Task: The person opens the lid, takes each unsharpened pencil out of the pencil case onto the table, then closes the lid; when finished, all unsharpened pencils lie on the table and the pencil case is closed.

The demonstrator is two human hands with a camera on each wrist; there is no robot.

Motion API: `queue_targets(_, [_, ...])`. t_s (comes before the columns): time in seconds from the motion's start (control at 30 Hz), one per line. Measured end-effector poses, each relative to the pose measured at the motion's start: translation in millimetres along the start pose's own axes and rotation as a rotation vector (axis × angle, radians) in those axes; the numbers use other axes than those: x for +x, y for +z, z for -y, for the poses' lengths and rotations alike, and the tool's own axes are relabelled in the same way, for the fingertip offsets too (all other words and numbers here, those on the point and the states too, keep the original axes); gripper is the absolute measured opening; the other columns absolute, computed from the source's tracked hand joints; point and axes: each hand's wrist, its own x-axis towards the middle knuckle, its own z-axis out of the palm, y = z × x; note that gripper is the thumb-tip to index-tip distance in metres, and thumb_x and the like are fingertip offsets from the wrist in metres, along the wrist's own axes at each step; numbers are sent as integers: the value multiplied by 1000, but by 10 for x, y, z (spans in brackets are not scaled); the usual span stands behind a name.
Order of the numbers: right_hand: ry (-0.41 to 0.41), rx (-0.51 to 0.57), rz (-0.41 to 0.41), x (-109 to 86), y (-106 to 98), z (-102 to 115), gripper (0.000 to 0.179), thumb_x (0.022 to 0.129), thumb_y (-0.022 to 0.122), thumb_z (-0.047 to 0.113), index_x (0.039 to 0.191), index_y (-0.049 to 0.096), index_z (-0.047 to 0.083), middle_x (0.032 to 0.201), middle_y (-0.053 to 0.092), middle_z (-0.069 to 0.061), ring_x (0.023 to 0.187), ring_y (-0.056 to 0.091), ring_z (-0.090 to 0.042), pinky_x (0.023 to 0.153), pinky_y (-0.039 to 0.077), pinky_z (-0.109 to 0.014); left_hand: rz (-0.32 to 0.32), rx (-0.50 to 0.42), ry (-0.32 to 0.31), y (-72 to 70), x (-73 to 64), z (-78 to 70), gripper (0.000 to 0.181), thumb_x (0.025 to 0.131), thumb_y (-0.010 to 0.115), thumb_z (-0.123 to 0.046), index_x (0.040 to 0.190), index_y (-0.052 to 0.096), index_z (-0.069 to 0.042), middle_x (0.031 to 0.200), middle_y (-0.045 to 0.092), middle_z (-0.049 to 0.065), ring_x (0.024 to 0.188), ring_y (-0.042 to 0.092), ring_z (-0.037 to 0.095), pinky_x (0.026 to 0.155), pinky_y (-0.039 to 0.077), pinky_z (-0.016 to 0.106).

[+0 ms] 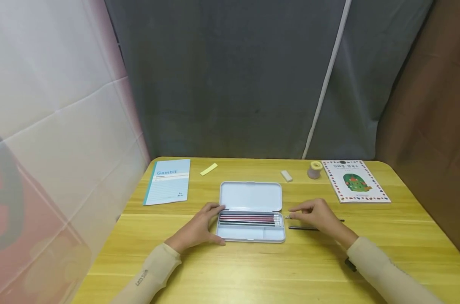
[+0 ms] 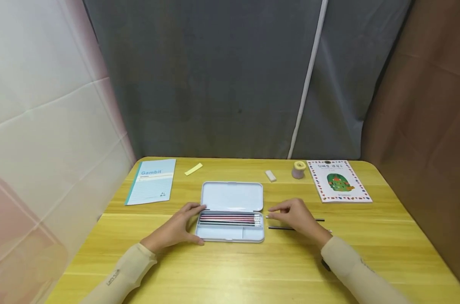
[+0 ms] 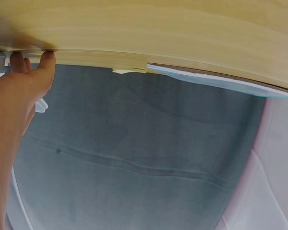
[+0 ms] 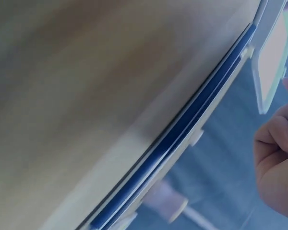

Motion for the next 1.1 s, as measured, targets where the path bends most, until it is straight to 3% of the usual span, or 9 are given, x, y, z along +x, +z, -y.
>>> queue_targets(0.27, [-17,-7,91,278,275,87,12,89,87,17,99,88,9,54,44,9,52,32,-2,50,29,-18,0,-2,-9,14,5,11,110,70,102,-37,159,48,-4,156,49,15,143,51,36,121,46,55])
queue_targets(0.4, [-18,-56,114,338,348,118,10,88,88,18,96,88,12,64,66,4,53,34,-2,50,29,-18,-1,-3,-8,10,5,12,110,70,102,-37,160,47,-4,155,49,15,143,51,36,122,45,55])
queue_targets(0.53, [-3,-96,125,371,391,170,10,87,88,17,95,88,11,89,83,-5,57,41,-5,51,33,-18,-1,-7,-9,2,4,-4,110,70,102,-36,160,47,-3,155,49,15,143,51,36,122,45,55])
queue_targets(0.77, [19,-190,132,401,448,242,9,86,89,17,93,88,11,95,84,-4,79,64,-3,64,49,-19,-2,-9,-7,9,3,-5,110,70,102,-35,160,47,-3,154,49,15,142,51,36,122,45,55])
queue_targets(1.1, [53,-287,156,446,464,287,9,85,90,18,93,88,14,94,84,1,77,62,-7,66,50,-25,0,-8,-12,-3,2,-18,111,70,102,-36,160,46,-1,156,48,16,143,51,37,122,45,56])
